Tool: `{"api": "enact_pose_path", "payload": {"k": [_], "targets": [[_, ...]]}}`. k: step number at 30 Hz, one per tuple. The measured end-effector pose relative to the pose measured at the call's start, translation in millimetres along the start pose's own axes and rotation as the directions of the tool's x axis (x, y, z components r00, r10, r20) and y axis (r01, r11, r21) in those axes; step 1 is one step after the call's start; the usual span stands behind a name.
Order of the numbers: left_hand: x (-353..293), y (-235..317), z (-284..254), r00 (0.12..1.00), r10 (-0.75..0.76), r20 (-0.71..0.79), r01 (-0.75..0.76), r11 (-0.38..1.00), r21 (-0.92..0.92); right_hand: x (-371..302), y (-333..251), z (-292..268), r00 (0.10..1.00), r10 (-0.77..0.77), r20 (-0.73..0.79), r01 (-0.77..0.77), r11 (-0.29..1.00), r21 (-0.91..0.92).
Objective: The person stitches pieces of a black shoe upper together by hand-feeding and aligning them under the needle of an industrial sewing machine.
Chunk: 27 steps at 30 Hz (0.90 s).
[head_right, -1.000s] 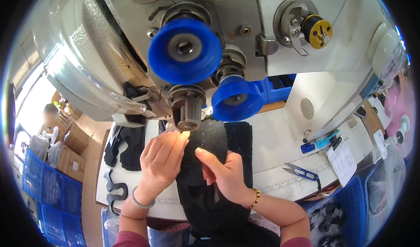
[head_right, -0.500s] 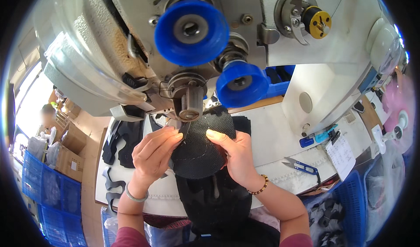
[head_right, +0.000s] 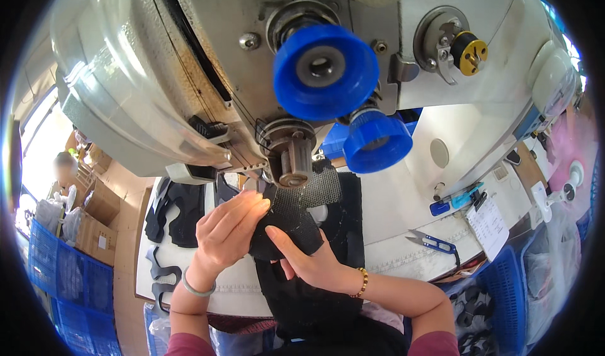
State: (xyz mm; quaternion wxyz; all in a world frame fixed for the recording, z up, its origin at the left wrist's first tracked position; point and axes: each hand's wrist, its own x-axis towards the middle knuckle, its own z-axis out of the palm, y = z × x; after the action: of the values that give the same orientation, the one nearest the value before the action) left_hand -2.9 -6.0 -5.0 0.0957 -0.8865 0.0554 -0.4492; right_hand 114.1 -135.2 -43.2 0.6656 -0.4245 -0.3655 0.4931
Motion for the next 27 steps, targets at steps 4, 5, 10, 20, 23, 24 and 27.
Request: {"api": "enact_pose_path", "payload": {"k": [4, 5, 10, 20, 23, 24, 27], "targets": [[4, 3, -4, 0.998, 0.023, 0.057, -0.026, 0.998, 0.056, 1, 2, -2, 0.999, -0.053, 0.01, 0.053, 0.998, -0.043], [4, 4, -5, 0.997, 0.022, 0.074, -0.027, 0.998, 0.062, 0, 2, -1, 0.998, -0.053, 0.013, 0.054, 0.998, -0.043], [7, 9, -6, 0.995, 0.012, 0.099, -0.022, 0.994, 0.104, -2, -2, -1, 0.986, -0.165, 0.032, 0.164, 0.986, 0.016], [20, 17, 0, 0.99, 0.003, 0.138, -0.037, 0.969, 0.245, -1, -13, -9, 0.994, -0.089, -0.069, 0.09, 0.996, 0.006], [22, 16, 2, 0.994, -0.015, 0.104, -0.008, 0.975, 0.221, -1, -13, -14, 0.993, -0.085, -0.082, 0.085, 0.996, -0.013], [21, 15, 1, 0.994, -0.014, 0.106, -0.009, 0.976, 0.22, -2, -12, -16, 0.993, -0.091, -0.079, 0.089, 0.996, -0.033], [14, 2, -9, 0.981, -0.137, 0.137, 0.143, 0.989, -0.04, -2, -14, -17, 0.989, -0.078, -0.122, 0.072, 0.996, -0.058]]}}
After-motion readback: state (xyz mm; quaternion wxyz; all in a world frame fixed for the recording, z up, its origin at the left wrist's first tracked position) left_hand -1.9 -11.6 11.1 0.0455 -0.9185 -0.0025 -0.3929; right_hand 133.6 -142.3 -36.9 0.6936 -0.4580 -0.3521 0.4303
